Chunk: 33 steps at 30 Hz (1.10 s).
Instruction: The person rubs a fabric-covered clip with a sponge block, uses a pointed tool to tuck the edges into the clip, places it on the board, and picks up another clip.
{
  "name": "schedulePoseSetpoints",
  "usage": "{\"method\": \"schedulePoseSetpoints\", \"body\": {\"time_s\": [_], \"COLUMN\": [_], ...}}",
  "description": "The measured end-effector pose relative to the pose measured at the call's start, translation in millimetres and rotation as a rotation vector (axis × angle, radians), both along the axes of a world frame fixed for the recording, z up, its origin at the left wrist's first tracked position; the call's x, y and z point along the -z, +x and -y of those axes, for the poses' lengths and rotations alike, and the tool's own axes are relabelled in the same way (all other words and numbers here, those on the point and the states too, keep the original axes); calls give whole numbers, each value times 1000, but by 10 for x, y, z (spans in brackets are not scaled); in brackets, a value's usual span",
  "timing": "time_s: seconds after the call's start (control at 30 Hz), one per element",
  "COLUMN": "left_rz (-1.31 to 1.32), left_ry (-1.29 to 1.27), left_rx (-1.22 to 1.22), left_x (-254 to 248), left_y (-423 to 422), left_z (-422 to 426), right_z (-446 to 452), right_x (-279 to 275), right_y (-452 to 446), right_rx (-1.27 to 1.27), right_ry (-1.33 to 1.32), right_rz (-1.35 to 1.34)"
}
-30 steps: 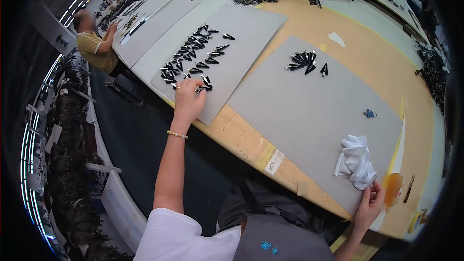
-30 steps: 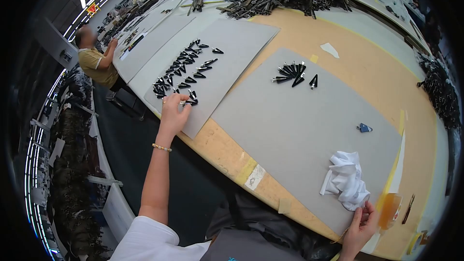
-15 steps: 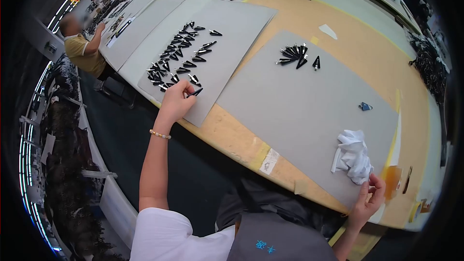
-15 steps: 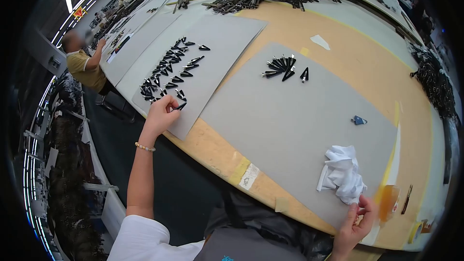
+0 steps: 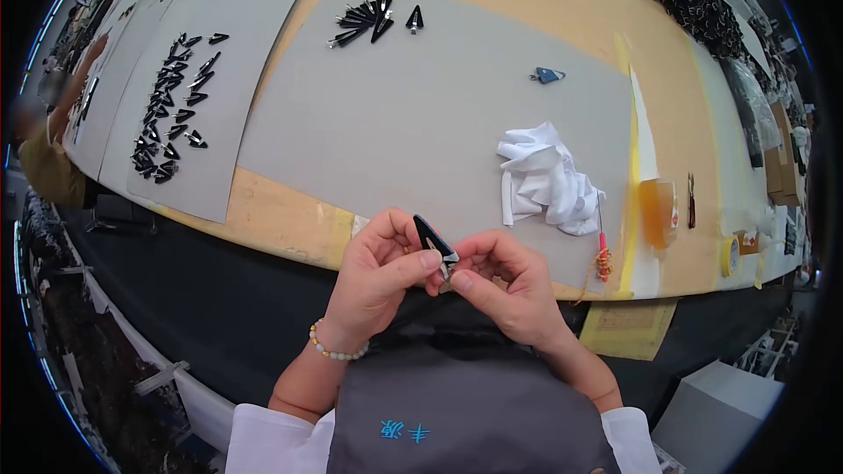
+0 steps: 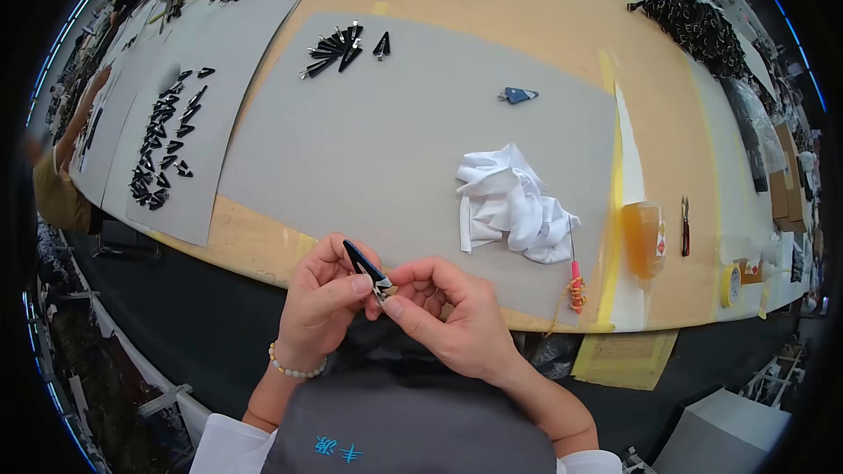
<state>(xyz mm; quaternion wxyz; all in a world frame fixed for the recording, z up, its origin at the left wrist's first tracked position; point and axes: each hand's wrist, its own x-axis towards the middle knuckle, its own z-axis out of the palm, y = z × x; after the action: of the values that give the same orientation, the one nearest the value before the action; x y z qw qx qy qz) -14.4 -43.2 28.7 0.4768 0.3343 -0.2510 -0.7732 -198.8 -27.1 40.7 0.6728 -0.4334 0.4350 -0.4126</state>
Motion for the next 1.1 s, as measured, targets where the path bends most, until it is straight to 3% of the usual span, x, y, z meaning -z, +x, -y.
{"method": "schedulePoseSetpoints", "body": {"time_s": [0.13, 0.43, 1.1], "left_rz": [12, 200, 74], "left_ry": [-9, -266, -323], "left_rx": [32, 3, 4], "left_x": [52, -12, 72], "left_y": [-58, -83, 5], "left_z": [-51, -100, -127], "right_z": [-42, -112, -159], "right_x": [40, -35, -68], "right_y": [-57, -51, -57], "right_rx": [-48, 56, 100], "right_ry": [11, -313, -406], "right_rz": [-52, -446, -492]}}
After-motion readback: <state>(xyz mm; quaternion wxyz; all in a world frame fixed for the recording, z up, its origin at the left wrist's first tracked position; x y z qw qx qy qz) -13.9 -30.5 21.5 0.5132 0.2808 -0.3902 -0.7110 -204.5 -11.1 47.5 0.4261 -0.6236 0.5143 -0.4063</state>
